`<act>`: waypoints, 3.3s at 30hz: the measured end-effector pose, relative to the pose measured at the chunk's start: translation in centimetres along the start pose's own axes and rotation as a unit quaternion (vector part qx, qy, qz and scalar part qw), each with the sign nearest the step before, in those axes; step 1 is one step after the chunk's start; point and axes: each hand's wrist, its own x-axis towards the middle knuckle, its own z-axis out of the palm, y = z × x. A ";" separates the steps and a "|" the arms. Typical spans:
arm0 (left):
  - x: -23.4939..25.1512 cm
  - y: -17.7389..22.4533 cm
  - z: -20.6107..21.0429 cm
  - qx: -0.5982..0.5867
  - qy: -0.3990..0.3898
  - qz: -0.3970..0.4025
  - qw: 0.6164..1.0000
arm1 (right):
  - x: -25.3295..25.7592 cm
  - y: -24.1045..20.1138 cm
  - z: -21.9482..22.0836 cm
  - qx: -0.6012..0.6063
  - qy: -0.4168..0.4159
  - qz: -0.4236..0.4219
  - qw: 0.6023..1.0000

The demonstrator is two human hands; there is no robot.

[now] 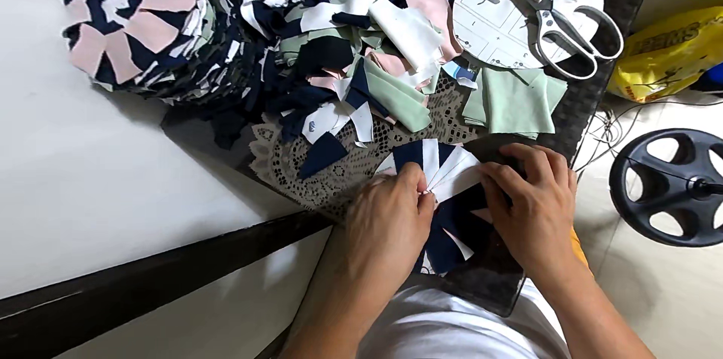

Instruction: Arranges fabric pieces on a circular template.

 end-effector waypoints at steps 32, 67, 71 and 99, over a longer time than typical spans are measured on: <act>1.1 -2.3 3.1 -0.040 0.007 0.322 0.946 | -0.3 1.5 -0.4 0.241 0.105 0.023 0.965; 1.7 -9.5 -5.1 -0.730 -0.024 -0.124 0.671 | 0.5 -4.9 -1.5 0.303 0.004 -0.011 0.953; -0.6 -9.0 -3.8 -0.771 -0.059 -0.059 0.631 | 1.4 -9.5 -2.2 0.553 -0.227 0.206 0.774; -0.2 0.0 1.3 -0.277 -0.041 0.005 0.960 | 0.3 -2.0 -3.7 0.030 -0.098 0.092 0.990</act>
